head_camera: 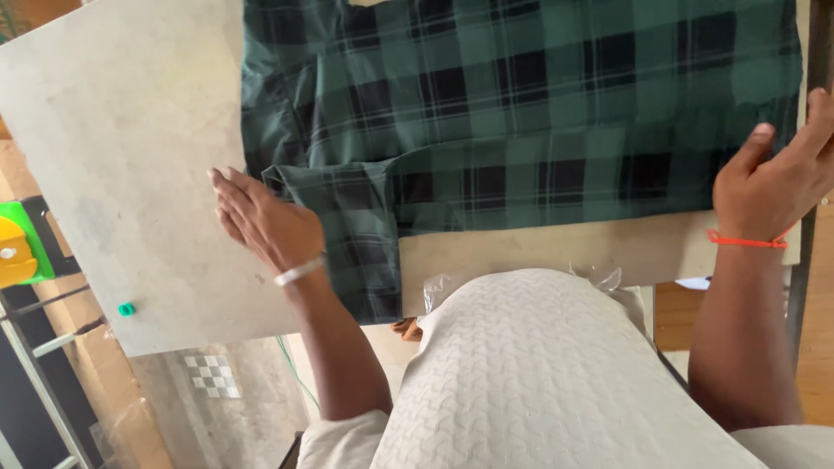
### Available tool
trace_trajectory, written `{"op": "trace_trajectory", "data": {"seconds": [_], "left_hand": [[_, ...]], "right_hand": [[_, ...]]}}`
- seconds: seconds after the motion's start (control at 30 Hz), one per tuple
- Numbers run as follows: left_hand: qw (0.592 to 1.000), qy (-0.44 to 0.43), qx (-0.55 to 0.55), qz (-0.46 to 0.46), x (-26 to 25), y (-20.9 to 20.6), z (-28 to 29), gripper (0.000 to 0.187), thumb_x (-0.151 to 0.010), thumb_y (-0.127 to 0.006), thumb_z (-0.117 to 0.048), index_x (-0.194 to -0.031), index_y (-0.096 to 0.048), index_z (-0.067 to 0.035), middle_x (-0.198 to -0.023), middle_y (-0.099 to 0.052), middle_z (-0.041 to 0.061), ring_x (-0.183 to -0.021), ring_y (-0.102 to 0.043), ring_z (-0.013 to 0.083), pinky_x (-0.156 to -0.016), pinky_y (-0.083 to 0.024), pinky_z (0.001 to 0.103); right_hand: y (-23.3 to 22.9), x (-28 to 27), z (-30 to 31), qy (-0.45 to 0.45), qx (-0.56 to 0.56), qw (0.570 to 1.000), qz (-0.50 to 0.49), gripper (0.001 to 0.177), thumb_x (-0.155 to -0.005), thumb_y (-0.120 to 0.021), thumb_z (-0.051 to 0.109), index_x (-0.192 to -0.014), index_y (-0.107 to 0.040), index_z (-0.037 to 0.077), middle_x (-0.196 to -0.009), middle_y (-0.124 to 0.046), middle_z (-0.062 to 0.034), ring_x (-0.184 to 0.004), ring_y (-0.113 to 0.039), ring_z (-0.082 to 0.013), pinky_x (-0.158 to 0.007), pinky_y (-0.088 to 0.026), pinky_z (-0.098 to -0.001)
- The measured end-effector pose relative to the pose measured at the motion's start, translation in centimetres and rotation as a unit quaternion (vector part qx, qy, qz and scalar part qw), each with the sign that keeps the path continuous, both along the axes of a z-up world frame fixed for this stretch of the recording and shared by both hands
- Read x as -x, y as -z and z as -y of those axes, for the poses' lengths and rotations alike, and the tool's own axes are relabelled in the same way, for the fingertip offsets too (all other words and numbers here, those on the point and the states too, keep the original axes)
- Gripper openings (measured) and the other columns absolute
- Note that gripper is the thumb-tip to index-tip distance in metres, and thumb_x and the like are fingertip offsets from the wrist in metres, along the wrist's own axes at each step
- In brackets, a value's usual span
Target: Folding a checkered shirt and placing it inside a clear plastic bag.
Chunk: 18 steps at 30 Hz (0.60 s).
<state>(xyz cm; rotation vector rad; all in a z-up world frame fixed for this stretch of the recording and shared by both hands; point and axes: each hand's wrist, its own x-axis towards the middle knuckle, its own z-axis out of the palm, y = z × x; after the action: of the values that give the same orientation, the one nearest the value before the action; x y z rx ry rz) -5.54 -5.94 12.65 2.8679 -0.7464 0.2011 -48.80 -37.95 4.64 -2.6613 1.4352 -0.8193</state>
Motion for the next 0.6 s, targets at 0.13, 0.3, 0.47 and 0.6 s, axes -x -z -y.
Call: {"op": "trace_trajectory", "data": {"seconds": [0.13, 0.3, 0.47, 0.6], "left_hand": [[0.973, 0.2, 0.096, -0.056, 7.6, -0.2, 5.1, 0.066, -0.094, -0.05, -0.002, -0.16, -0.041, -0.002, -0.17, -0.038, 0.015, -0.163, -0.032, 0.03, -0.134, -0.022, 0.045], [0.95, 0.294, -0.033, -0.101, 12.2, 6.4, 9.5, 0.07, -0.103, -0.052, -0.052, -0.158, -0.039, -0.009, -0.167, -0.031, 0.018, -0.156, -0.025, 0.0384, -0.127, -0.017, 0.059], [0.954, 0.265, -0.055, -0.132, 12.2, 7.4, 9.6, 0.075, -0.102, -0.048, -0.057, -0.16, -0.035, -0.011, -0.168, -0.024, 0.019, -0.156, -0.019, 0.0415, -0.126, -0.013, 0.06], [0.952, 0.262, -0.061, -0.144, 12.0, 7.5, 10.0, 0.076, -0.102, -0.046, -0.059, -0.16, -0.034, -0.012, -0.17, -0.021, 0.018, -0.157, -0.015, 0.0405, -0.126, -0.012, 0.059]], "right_hand": [[-2.8, -3.8, -2.1, -0.095, 0.018, 0.995, -0.003, 0.036, -0.114, -0.057, 0.01, -0.146, -0.05, -0.003, -0.141, -0.056, -0.0217, -0.131, -0.053, -0.0419, -0.111, -0.042, -0.0496], [-1.0, -9.7, -7.7, -0.258, -0.107, 0.955, -0.103, 0.049, -0.108, -0.058, 0.042, -0.147, -0.063, 0.015, -0.158, -0.056, -0.0174, -0.149, -0.048, -0.0365, -0.123, -0.035, -0.0552], [-1.3, -7.0, -4.8, -0.176, -0.134, 0.96, -0.174, 0.063, -0.104, -0.058, 0.055, -0.155, -0.059, 0.018, -0.166, -0.044, -0.0187, -0.154, -0.036, -0.0415, -0.122, -0.027, -0.0628], [0.9, -0.9, -0.9, -0.072, -0.179, 0.968, -0.161, 0.066, -0.112, -0.049, 0.055, -0.16, -0.049, 0.01, -0.171, -0.032, -0.0221, -0.163, -0.024, -0.0488, -0.13, -0.019, -0.0665]]}}
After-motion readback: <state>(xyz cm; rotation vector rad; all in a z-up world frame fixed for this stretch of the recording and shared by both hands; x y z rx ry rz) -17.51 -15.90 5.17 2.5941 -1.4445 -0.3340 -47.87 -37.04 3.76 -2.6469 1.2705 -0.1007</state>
